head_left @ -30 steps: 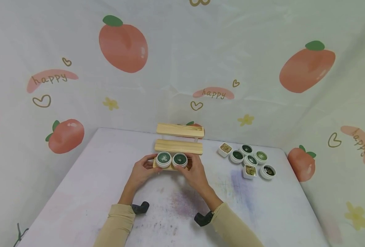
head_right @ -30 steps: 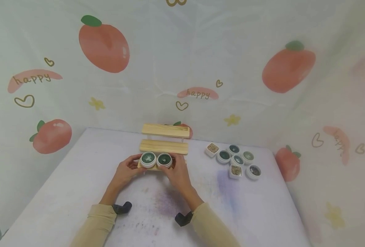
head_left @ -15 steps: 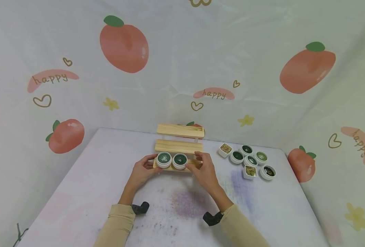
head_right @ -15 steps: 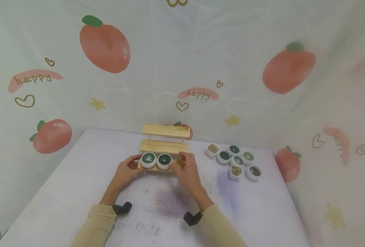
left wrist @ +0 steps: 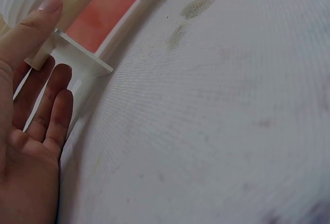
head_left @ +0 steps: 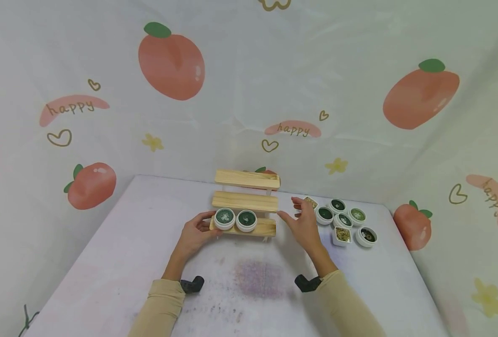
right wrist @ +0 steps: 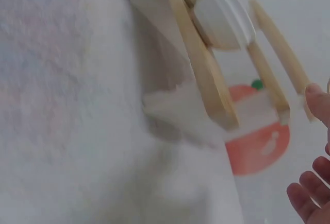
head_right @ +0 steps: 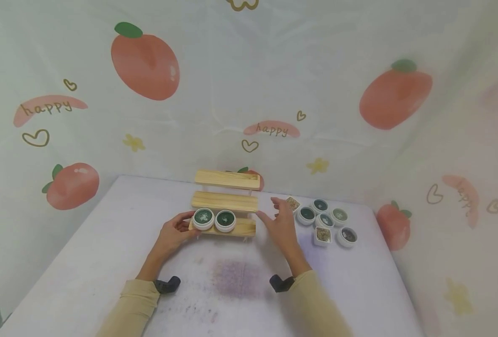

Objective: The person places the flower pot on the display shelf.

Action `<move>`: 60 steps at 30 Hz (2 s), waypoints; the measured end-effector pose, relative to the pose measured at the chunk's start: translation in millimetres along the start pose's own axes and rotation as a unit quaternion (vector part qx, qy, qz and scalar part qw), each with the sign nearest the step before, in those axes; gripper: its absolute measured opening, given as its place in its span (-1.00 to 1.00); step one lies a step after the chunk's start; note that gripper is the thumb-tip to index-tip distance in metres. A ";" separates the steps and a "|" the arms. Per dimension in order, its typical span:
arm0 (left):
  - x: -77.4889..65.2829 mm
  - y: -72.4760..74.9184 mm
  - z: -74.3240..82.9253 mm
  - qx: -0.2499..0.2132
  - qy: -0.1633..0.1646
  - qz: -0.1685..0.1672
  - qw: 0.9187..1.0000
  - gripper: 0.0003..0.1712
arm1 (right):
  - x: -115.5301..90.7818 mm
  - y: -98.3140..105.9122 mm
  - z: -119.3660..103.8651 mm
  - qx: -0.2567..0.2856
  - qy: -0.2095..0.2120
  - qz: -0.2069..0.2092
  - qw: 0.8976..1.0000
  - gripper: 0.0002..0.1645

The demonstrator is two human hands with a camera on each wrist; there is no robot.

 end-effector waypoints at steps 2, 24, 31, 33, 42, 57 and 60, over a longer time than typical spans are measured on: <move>0.2 0.1 -0.2 0.001 0.002 -0.001 1.000 -0.17 | 5.0 5.8 6.7 -0.014 -0.010 -0.004 1.000 -0.23; 0.6 1.7 -0.9 0.006 -0.002 0.001 1.000 -0.17 | 42.1 26.5 67.4 -0.197 -0.079 -0.055 0.976 -0.18; 1.2 1.7 -1.5 0.000 0.004 -0.003 1.000 -0.16 | 43.6 29.3 73.8 -0.253 -0.082 -0.066 0.962 -0.19; 1.5 1.8 -1.3 0.000 0.006 0.000 1.000 -0.16 | 44.1 29.3 75.5 -0.262 -0.083 -0.071 0.959 -0.19; -0.1 1.8 0.9 0.002 0.004 0.005 1.000 -0.17 | 44.5 27.3 80.2 -0.265 -0.087 -0.068 0.958 -0.34; -1.7 -0.7 2.8 -0.004 -0.001 -0.005 1.000 -0.17 | 36.8 29.9 72.3 -0.186 -0.073 -0.017 0.980 -0.36; -1.5 -0.7 2.6 -0.006 0.001 -0.004 1.000 -0.18 | 33.5 30.3 67.7 -0.155 -0.064 -0.005 0.986 -0.35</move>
Point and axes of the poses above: each hand's wrist, its own x-axis towards the middle knuckle, its own y-axis out of the back of the hand, z = x × y, the point moved 5 cm from there along x, towards the middle knuckle
